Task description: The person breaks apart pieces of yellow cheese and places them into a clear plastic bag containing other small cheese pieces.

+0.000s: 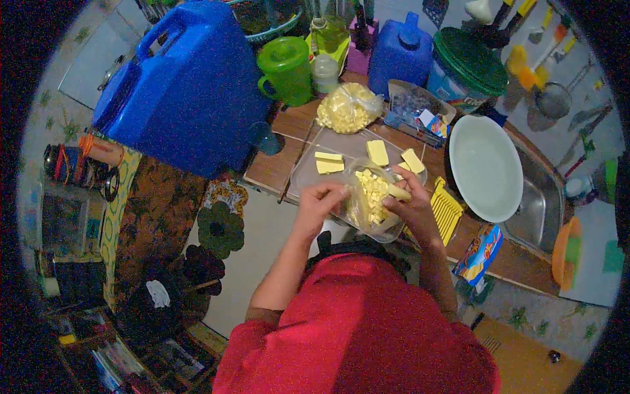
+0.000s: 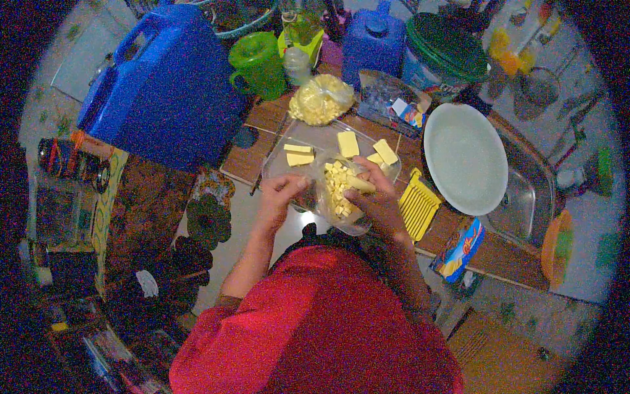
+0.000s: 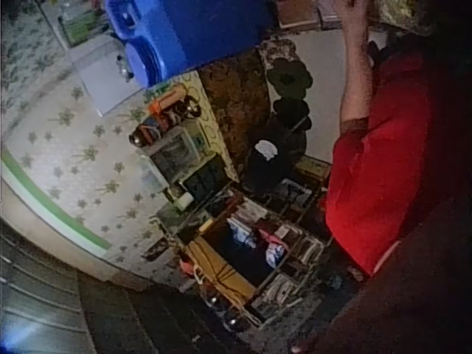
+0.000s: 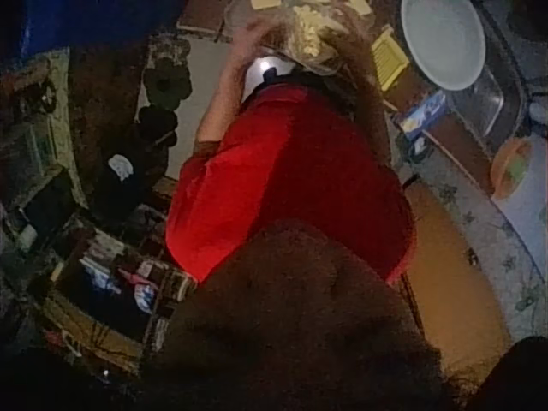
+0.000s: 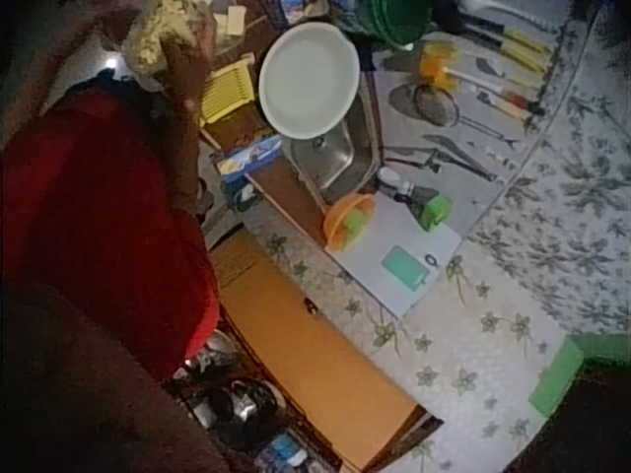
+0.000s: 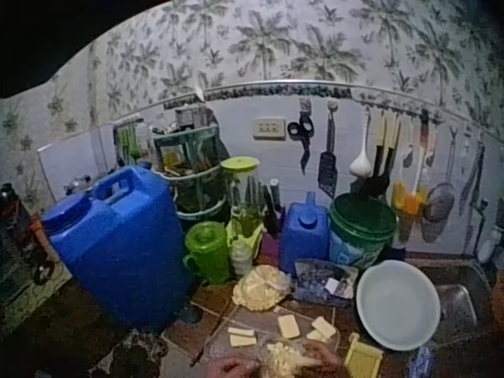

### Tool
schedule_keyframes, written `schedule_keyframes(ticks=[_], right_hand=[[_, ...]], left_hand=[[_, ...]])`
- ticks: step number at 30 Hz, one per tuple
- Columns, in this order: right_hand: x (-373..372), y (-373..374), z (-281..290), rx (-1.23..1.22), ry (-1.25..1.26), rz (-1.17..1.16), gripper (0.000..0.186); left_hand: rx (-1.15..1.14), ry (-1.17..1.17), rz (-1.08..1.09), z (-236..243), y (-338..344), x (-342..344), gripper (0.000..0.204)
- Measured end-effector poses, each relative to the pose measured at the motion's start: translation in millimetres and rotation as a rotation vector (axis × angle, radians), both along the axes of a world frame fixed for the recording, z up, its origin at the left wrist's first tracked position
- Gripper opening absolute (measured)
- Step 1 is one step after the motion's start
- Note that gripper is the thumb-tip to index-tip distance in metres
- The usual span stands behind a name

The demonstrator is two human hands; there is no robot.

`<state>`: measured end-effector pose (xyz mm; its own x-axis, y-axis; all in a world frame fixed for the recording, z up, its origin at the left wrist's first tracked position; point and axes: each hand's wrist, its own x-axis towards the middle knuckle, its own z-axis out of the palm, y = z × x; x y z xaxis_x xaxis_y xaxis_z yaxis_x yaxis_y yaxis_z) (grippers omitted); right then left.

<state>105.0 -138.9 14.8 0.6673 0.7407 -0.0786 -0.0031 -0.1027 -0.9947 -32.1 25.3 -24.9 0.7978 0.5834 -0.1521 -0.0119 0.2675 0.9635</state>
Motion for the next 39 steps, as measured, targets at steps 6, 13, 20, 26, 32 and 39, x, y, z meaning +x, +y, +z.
schedule_keyframes(ticks=[6,13,20,26,32,39], right_hand=[[6.7,4.8,-23.7,-0.007,0.017,-0.006,0.056],[10.0,10.0,-27.4,-0.056,-0.153,-0.027,0.052],[3.9,12.9,-5.2,-0.062,-0.170,-0.017,0.050],[3.9,7.5,-7.5,-0.053,-0.141,-0.020,0.050],[1.6,4.4,-9.1,-0.010,-0.110,-0.021,0.053],[-7.5,12.0,-0.7,0.113,0.036,0.039,0.055]], left_hand=[[0.362,0.159,0.184,-17.3,26.0,-8.3,0.014],[1.026,0.493,0.273,-48.3,38.2,-14.6,0.015],[1.281,0.684,0.234,-50.7,24.0,-5.8,0.021],[1.307,0.691,0.213,-54.0,17.9,0.5,0.023],[1.399,0.667,0.225,-59.1,14.0,6.7,0.022],[1.187,0.543,0.281,-58.9,16.7,6.5,0.021]])
